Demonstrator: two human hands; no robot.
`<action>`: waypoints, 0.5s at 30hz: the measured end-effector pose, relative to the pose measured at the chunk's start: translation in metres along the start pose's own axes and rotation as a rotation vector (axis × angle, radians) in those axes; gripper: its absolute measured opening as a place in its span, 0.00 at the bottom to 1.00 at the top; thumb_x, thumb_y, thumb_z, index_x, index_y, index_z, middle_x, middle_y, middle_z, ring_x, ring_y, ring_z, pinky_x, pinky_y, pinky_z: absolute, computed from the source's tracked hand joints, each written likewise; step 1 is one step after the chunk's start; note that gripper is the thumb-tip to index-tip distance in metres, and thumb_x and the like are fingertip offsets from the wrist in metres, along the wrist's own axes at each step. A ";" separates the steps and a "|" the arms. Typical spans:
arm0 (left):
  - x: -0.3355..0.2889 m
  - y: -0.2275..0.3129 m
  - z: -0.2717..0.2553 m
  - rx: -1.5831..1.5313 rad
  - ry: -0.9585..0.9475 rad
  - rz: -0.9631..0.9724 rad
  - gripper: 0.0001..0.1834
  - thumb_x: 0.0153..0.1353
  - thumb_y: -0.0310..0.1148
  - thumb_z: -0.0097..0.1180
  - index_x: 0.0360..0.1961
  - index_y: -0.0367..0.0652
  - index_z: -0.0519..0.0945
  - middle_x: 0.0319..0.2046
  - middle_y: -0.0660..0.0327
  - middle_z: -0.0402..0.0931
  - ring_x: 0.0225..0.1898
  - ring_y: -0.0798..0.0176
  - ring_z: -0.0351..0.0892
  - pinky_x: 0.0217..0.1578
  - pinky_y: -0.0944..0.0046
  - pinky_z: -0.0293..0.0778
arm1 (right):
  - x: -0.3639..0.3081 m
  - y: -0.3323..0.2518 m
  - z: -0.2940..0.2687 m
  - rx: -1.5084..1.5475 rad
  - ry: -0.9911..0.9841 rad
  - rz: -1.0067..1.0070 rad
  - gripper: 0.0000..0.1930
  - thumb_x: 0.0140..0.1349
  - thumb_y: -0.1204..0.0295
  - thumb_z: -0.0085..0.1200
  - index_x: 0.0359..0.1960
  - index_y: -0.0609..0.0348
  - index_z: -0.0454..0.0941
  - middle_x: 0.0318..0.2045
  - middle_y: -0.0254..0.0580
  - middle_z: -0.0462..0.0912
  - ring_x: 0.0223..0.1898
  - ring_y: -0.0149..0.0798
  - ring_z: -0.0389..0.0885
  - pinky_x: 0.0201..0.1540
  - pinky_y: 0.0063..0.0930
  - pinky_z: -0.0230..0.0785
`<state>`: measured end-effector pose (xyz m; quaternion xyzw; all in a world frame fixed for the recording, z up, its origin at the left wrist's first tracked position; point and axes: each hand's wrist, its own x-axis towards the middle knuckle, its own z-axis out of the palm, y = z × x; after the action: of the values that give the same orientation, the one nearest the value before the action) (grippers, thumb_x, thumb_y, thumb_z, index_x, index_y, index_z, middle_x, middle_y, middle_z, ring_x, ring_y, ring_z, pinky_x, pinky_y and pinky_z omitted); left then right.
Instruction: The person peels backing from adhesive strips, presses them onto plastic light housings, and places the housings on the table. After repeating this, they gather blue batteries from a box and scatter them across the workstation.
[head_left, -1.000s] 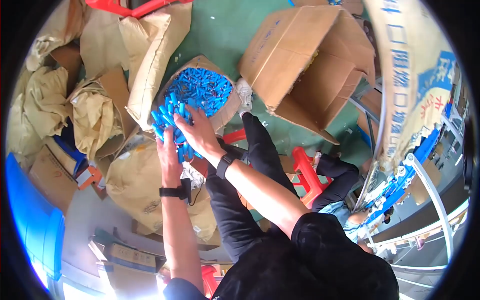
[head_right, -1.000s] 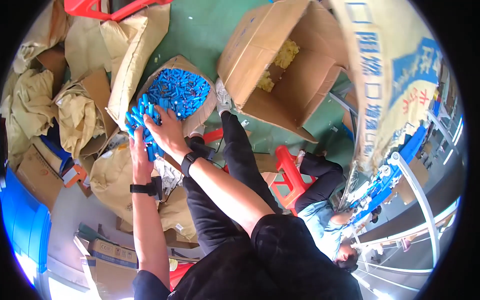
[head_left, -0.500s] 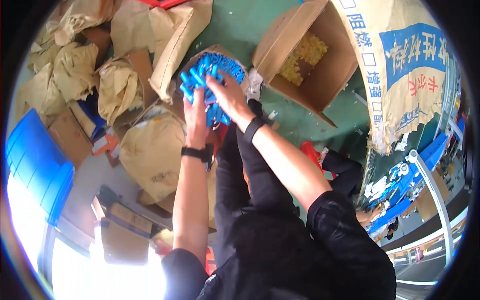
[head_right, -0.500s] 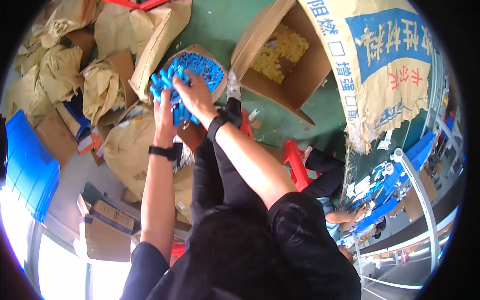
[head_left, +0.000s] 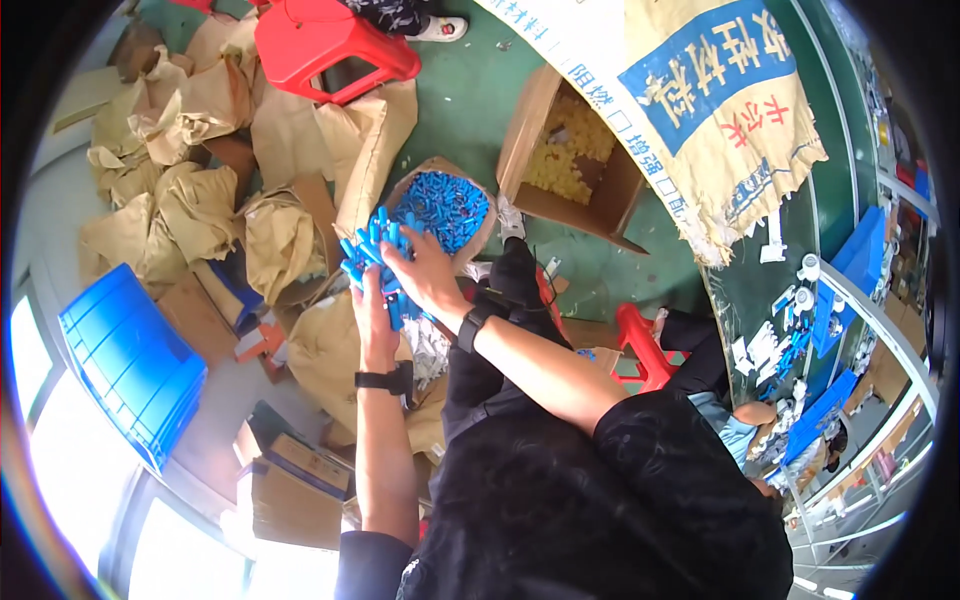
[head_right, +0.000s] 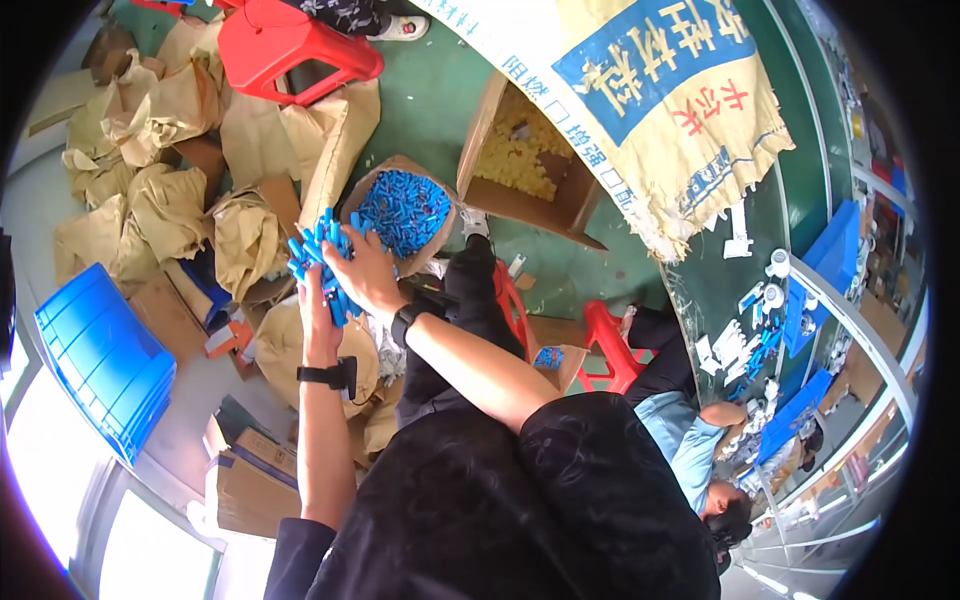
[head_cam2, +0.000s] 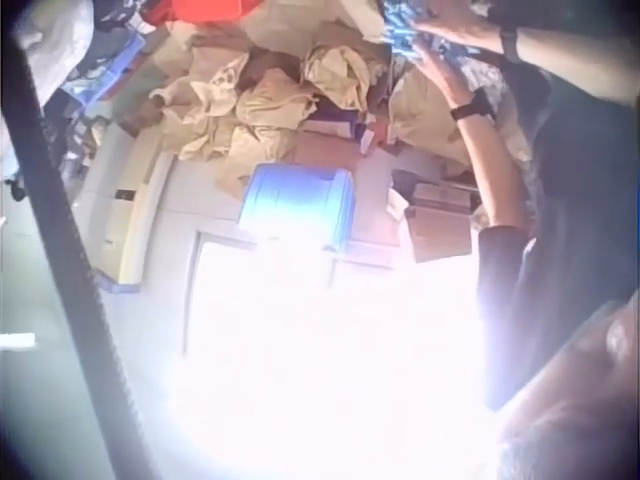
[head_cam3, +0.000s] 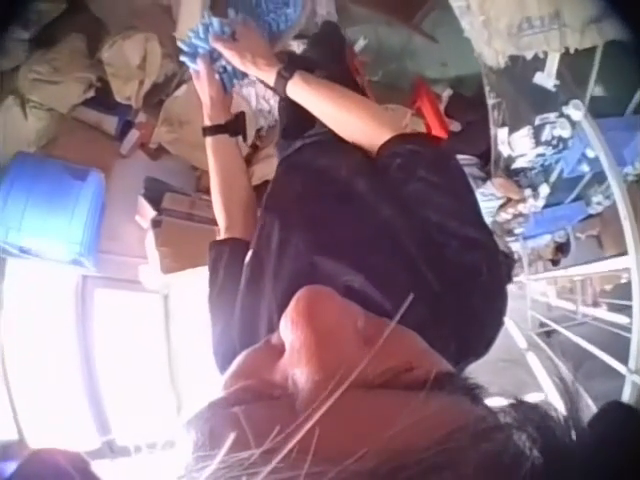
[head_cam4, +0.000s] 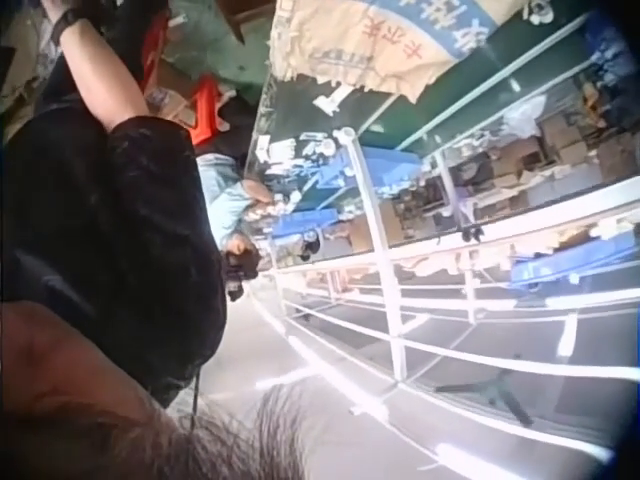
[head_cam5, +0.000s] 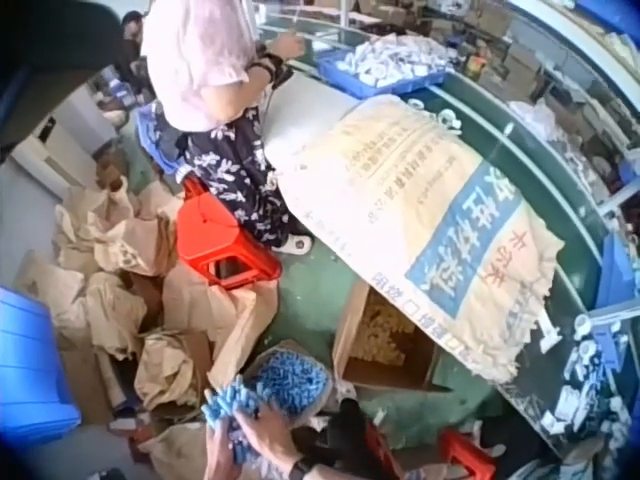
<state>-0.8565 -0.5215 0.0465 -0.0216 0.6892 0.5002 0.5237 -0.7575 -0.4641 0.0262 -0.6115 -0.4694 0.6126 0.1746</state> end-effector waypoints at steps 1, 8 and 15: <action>-0.007 0.004 -0.002 0.009 0.014 0.001 0.18 0.73 0.41 0.53 0.58 0.43 0.74 0.45 0.63 0.81 0.42 0.69 0.81 0.40 0.67 0.79 | -0.006 -0.008 -0.002 0.022 -0.030 0.016 0.32 0.67 0.44 0.52 0.63 0.55 0.72 0.57 0.66 0.73 0.59 0.65 0.72 0.62 0.55 0.63; -0.052 0.042 -0.011 0.039 0.072 0.038 0.22 0.72 0.39 0.53 0.63 0.43 0.72 0.50 0.62 0.80 0.46 0.66 0.81 0.45 0.63 0.80 | -0.043 -0.050 -0.003 0.040 -0.115 0.071 0.37 0.67 0.44 0.54 0.66 0.64 0.70 0.60 0.67 0.72 0.64 0.63 0.70 0.64 0.46 0.64; -0.090 0.063 -0.026 0.012 0.057 0.075 0.17 0.72 0.39 0.53 0.58 0.43 0.74 0.45 0.62 0.81 0.42 0.68 0.81 0.41 0.64 0.79 | -0.079 -0.067 0.003 0.044 -0.115 0.009 0.34 0.68 0.42 0.50 0.66 0.53 0.71 0.56 0.61 0.75 0.58 0.64 0.74 0.61 0.54 0.66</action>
<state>-0.8693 -0.5531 0.1543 -0.0069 0.7072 0.5146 0.4849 -0.7693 -0.4935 0.1247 -0.5735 -0.4623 0.6575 0.1581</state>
